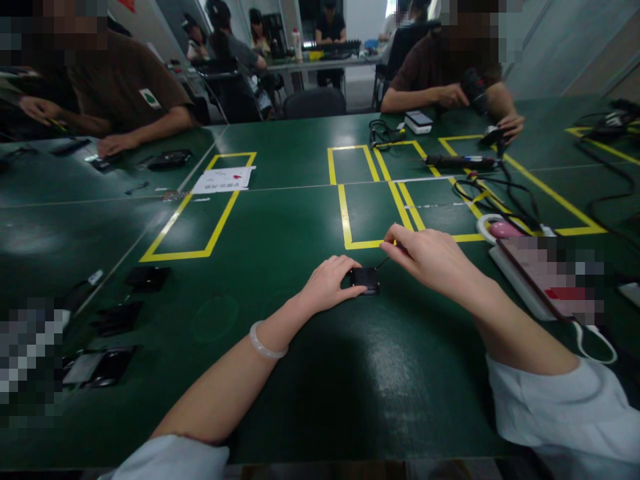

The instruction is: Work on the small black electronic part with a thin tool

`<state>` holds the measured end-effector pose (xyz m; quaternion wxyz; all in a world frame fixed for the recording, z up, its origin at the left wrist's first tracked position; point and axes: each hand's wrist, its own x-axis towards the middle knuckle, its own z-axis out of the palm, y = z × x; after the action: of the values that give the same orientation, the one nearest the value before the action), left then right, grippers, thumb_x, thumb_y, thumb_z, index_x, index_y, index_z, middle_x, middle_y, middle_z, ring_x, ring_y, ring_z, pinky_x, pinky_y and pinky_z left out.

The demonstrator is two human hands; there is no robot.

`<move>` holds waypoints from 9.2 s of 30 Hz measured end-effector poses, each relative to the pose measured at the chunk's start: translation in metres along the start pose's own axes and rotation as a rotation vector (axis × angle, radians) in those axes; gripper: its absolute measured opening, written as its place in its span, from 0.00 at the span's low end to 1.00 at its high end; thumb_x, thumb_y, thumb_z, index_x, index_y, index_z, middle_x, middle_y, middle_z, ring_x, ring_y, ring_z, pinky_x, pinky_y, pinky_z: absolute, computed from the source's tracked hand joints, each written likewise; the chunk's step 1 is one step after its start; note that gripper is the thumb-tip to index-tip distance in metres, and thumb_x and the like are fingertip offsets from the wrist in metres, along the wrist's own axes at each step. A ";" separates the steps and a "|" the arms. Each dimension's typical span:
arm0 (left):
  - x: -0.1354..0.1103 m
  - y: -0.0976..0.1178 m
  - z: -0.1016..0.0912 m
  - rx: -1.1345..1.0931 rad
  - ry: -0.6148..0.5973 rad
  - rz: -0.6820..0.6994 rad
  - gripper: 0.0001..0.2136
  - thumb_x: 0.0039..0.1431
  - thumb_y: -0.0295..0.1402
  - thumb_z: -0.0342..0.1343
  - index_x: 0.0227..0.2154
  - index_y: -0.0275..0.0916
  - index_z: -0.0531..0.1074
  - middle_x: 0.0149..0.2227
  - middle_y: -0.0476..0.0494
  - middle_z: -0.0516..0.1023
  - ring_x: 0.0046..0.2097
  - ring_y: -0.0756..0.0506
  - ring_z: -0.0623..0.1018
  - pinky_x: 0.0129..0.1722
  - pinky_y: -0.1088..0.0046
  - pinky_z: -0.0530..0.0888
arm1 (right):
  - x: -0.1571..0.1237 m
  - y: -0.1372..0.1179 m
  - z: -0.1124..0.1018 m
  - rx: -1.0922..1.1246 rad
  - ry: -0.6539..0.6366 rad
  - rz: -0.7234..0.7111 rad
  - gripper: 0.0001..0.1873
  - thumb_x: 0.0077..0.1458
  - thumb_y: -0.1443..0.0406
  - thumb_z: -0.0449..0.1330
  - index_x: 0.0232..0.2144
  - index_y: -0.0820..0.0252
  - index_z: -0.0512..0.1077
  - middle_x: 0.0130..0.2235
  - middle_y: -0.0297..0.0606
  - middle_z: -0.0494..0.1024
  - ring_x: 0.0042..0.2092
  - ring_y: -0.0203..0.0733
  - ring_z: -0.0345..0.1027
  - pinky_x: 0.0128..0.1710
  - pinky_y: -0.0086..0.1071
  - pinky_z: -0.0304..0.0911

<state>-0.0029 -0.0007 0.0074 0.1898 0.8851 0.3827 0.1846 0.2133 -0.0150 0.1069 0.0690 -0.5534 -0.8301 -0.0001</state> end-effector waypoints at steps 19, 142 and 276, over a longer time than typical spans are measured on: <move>0.000 0.000 0.001 -0.009 0.002 -0.006 0.17 0.60 0.47 0.54 0.46 0.41 0.68 0.44 0.43 0.73 0.45 0.41 0.72 0.45 0.63 0.70 | -0.001 0.002 0.000 0.021 -0.006 -0.021 0.14 0.64 0.59 0.44 0.44 0.59 0.66 0.30 0.37 0.78 0.30 0.42 0.70 0.26 0.31 0.45; 0.000 0.000 0.002 -0.010 0.007 -0.007 0.17 0.60 0.46 0.54 0.45 0.41 0.68 0.44 0.43 0.73 0.45 0.42 0.72 0.45 0.64 0.70 | -0.006 -0.003 -0.003 0.089 -0.016 -0.065 0.13 0.64 0.60 0.43 0.43 0.58 0.62 0.33 0.36 0.77 0.30 0.40 0.69 0.26 0.31 0.46; -0.001 0.001 0.002 -0.020 0.007 -0.004 0.16 0.61 0.45 0.55 0.46 0.41 0.68 0.45 0.43 0.73 0.46 0.42 0.72 0.46 0.64 0.70 | -0.003 -0.001 -0.001 0.086 -0.022 -0.024 0.12 0.64 0.60 0.44 0.43 0.57 0.64 0.32 0.37 0.78 0.29 0.41 0.69 0.25 0.30 0.45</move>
<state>-0.0024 -0.0025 0.0060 0.1977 0.8817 0.3832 0.1913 0.2136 -0.0184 0.1077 0.0834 -0.5398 -0.8366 0.0408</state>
